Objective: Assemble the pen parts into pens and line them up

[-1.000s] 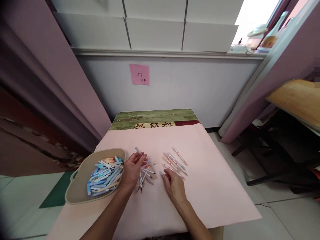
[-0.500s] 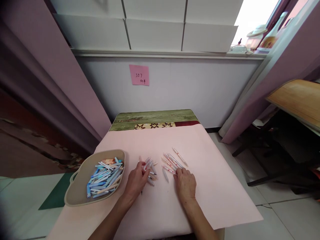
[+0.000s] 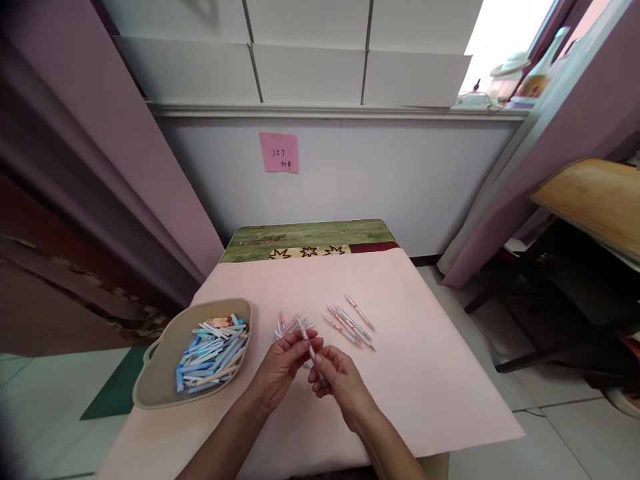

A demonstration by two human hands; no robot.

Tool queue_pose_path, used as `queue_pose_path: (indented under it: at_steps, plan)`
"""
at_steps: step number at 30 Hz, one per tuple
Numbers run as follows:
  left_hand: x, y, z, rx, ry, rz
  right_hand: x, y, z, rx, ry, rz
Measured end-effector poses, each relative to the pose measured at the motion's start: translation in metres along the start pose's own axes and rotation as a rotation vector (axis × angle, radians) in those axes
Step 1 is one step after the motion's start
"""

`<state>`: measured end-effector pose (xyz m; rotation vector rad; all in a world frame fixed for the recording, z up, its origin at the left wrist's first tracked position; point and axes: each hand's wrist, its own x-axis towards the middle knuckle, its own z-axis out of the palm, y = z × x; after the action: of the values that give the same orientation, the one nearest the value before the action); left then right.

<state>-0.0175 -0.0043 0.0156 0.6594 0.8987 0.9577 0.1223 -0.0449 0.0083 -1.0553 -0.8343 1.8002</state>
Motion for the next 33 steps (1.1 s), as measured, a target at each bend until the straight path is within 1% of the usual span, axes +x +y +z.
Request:
queue_pose_path:
  at_steps: [2,4,6,8,11,13,15,18,19,23,24,27,28,32,33]
  plan:
    - [-0.002,0.004,0.001,-0.103,0.002,-0.041,-0.002,0.003,0.000,0.111,-0.091,0.105]
    - [-0.004,0.008,0.001,-0.155,0.000,-0.062,-0.003,0.004,-0.002,0.191,-0.175,0.196]
    - [-0.005,0.009,0.001,-0.164,0.007,-0.057,-0.004,0.004,-0.003,0.218,-0.197,0.220]
    - [-0.005,0.009,0.002,-0.133,0.038,-0.012,-0.003,0.003,-0.002,0.161,-0.136,0.168]
    - [-0.002,0.006,0.004,-0.088,0.119,0.071,-0.001,0.001,0.001,0.017,0.021,0.021]
    - [0.000,0.004,0.004,-0.106,0.164,0.097,0.000,0.001,0.003,-0.036,0.100,-0.032]
    - [0.002,0.002,0.004,-0.131,0.180,0.102,0.001,0.002,0.004,-0.024,0.106,0.027]
    - [0.004,0.001,0.001,-0.133,0.179,0.097,0.001,0.003,0.004,0.033,0.046,0.163]
    - [0.005,0.001,-0.001,-0.132,0.182,0.099,0.001,0.004,0.004,0.035,0.048,0.162]
    - [0.005,0.000,-0.003,-0.152,0.206,0.120,0.003,0.006,0.003,-0.017,0.173,-0.002]
    - [0.006,-0.001,-0.003,-0.159,0.208,0.120,0.003,0.006,0.003,-0.017,0.175,0.000]
    - [0.007,-0.001,-0.002,-0.162,0.207,0.107,0.005,0.008,0.002,0.001,0.119,0.104]
    - [0.008,-0.001,-0.002,-0.165,0.212,0.107,0.006,0.009,0.002,0.003,0.115,0.113]
    - [0.009,0.000,-0.004,-0.194,0.233,0.134,0.006,0.009,0.001,0.023,0.174,-0.008]
    - [0.009,0.000,-0.004,-0.199,0.231,0.138,0.006,0.009,0.001,0.028,0.171,-0.008]
